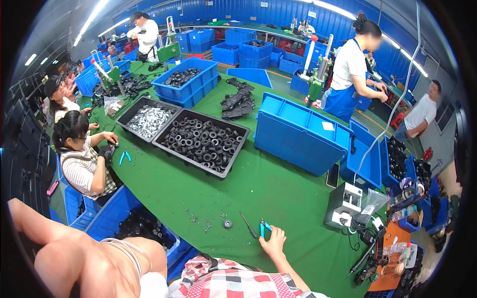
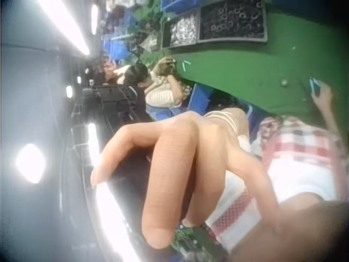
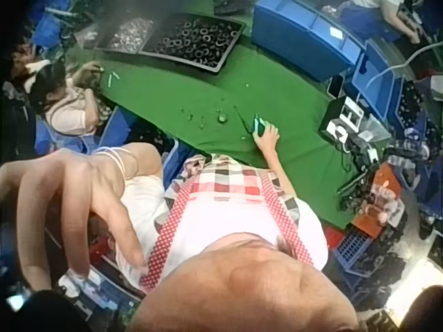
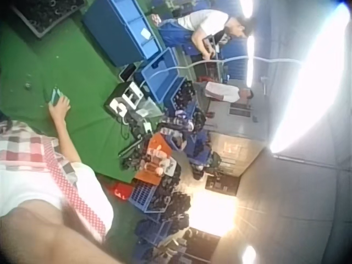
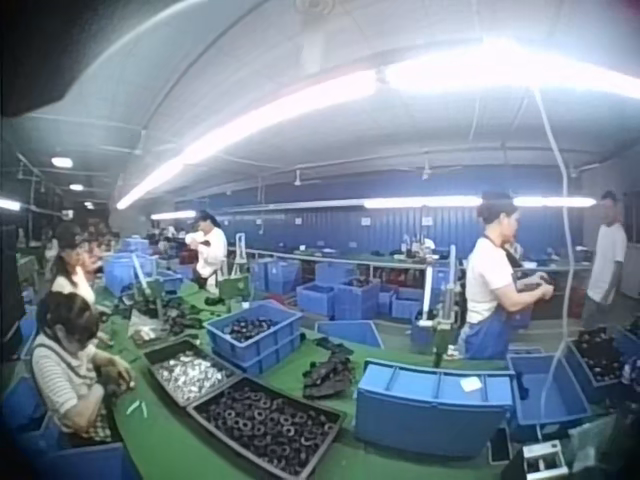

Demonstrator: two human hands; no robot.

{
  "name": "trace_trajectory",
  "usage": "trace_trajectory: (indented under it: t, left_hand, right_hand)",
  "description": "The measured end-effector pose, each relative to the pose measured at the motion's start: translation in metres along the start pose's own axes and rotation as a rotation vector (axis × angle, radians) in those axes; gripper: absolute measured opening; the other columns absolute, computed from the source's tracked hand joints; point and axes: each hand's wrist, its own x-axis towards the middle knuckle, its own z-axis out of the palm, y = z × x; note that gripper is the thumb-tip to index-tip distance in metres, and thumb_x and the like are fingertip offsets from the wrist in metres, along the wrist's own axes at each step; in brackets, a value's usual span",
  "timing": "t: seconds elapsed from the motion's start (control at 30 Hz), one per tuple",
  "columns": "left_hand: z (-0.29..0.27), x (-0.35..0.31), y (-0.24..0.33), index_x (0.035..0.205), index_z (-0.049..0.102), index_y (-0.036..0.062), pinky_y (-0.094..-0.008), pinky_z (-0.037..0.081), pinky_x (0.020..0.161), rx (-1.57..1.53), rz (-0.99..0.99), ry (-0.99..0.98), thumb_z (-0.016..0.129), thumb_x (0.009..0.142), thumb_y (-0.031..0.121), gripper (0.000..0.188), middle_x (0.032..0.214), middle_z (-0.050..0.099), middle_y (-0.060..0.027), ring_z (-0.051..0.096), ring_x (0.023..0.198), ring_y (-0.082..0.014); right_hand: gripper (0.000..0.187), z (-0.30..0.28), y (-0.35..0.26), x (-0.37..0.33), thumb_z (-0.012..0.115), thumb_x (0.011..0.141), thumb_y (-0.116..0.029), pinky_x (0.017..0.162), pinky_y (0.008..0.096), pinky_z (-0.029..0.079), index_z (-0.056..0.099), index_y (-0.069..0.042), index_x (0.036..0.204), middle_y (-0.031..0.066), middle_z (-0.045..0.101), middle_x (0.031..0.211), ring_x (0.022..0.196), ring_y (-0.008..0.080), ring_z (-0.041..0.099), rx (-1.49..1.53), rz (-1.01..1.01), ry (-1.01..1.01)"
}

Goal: The person assembles toy cars by fitting rubber tires onto wheel rims, mounting wheels onto toy car chassis, and trimming components using pliers.

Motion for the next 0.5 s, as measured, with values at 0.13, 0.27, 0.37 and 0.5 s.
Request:
trace_trajectory:
  t: [0.13,0.27,0.37,0.5]
  left_hand:
    - [-0.002,-0.037,0.005,0.139,0.035,0.0188,-0.0702,0.041,0.086,-0.058,-0.014,-0.035,0.053,0.091,0.016,0.051,0.119,0.055,-0.0141,0.058,0.064,-0.0195]
    - [-0.012,-0.051,0.010,0.139,0.035,0.0188,-0.0701,0.041,0.086,-0.111,-0.024,-0.085,0.053,0.091,0.017,0.051,0.119,0.055,-0.0142,0.059,0.064,-0.0196]
    - [-0.018,-0.057,0.012,0.139,0.035,0.0188,-0.0700,0.041,0.086,-0.136,-0.026,-0.109,0.053,0.091,0.017,0.051,0.119,0.054,-0.0142,0.059,0.064,-0.0198]
    - [-0.022,-0.097,0.025,0.139,0.035,0.0189,-0.0698,0.041,0.086,-0.164,-0.022,-0.134,0.053,0.091,0.017,0.051,0.119,0.054,-0.0142,0.059,0.064,-0.0199]
  right_hand:
    - [0.068,-0.004,0.001,-0.003,0.071,0.065,-0.032,0.091,0.0476,0.035,0.046,-0.004,0.121,0.0143,0.047,0.116,0.111,0.0312,0.042,-0.041,-0.001,-0.020]
    - [0.068,0.003,-0.002,-0.006,0.071,0.065,-0.033,0.092,0.0482,0.033,0.045,-0.004,0.122,0.0139,0.046,0.118,0.111,0.0309,0.041,-0.062,-0.003,0.003]
    - [0.068,0.000,-0.007,-0.008,0.072,0.065,-0.031,0.092,0.0471,0.034,0.045,-0.004,0.122,0.0141,0.046,0.117,0.111,0.0310,0.041,-0.068,0.019,-0.003]
    - [0.067,0.000,-0.009,-0.009,0.073,0.065,-0.030,0.091,0.0461,0.034,0.046,-0.004,0.121,0.0137,0.047,0.117,0.111,0.0311,0.042,-0.094,0.000,-0.001]
